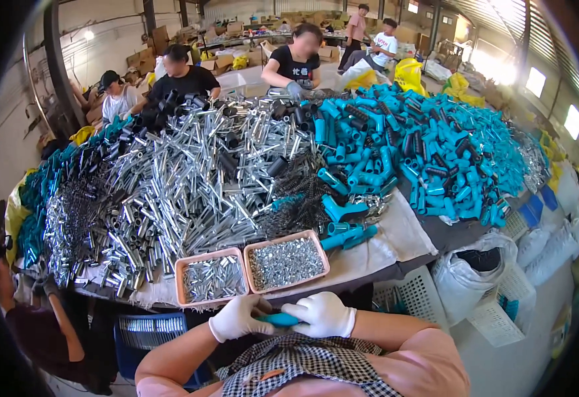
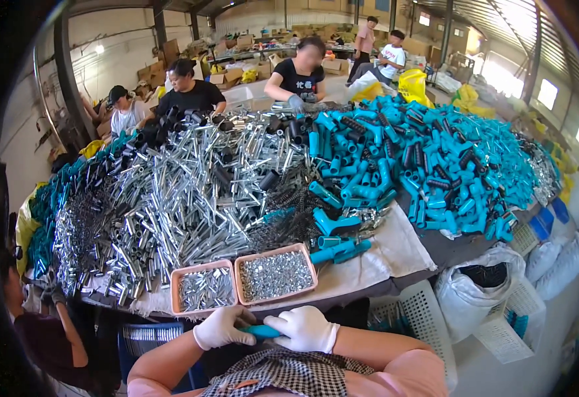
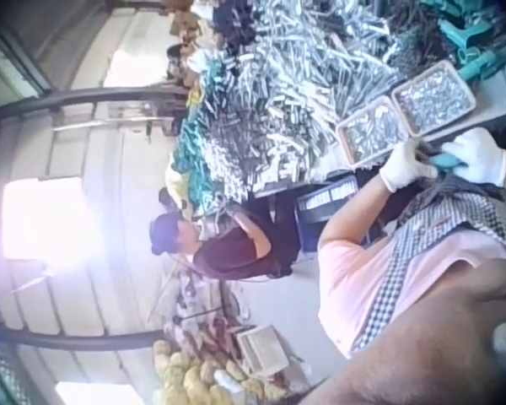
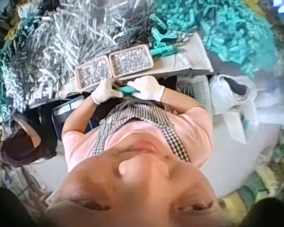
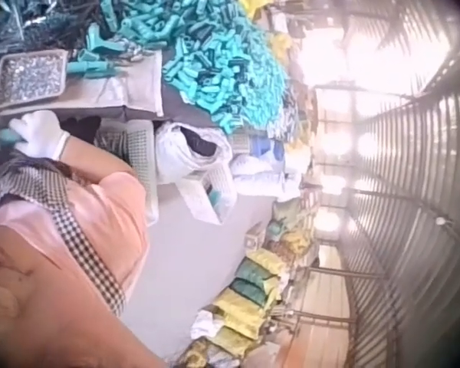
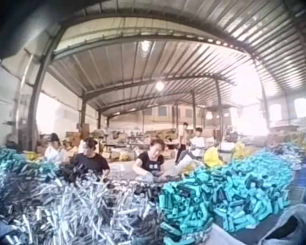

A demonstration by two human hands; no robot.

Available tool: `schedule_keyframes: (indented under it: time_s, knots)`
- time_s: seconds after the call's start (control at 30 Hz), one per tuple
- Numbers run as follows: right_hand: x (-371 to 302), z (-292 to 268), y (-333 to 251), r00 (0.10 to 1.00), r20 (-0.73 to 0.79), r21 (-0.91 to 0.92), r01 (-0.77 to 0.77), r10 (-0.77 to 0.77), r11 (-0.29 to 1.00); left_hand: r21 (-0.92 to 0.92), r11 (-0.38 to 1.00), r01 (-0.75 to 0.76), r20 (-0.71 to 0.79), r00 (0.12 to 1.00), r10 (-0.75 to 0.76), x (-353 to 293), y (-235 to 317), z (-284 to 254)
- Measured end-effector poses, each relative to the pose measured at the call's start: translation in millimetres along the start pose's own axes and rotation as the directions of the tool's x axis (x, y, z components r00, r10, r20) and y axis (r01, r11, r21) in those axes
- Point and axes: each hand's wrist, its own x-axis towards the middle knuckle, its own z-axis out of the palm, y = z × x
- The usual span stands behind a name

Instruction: Assembling metal hardware frames by attaching plastic handles and securing small components.

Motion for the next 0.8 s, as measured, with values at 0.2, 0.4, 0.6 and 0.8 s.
schedule_keyframes:
  time_s: [0.2,0.4,0.6,0.8]
  knots:
    - [6.9,-27.3,15.7,0.896,0.434,0.189,-0.194,0.095,0.963,0.345,0.908,-0.237,-0.003,0.967,0.254,11.5,16.6,13.0]
    - [-33.6,-17.8,29.8,0.937,0.321,0.394,-0.266,0.139,0.880,0.268,0.871,-0.411,0.102,0.911,0.399,49.8,13.8,-6.6]
    - [-41.3,-36.0,31.6,0.914,0.300,0.374,-0.377,0.274,0.847,0.906,0.415,0.078,-0.088,0.996,0.004,90.5,-8.1,-11.5]
    - [-32.8,-36.7,28.5,0.923,0.266,0.431,-0.372,0.278,0.822,0.933,0.357,-0.053,0.009,0.992,0.125,116.7,-20.5,-6.8]
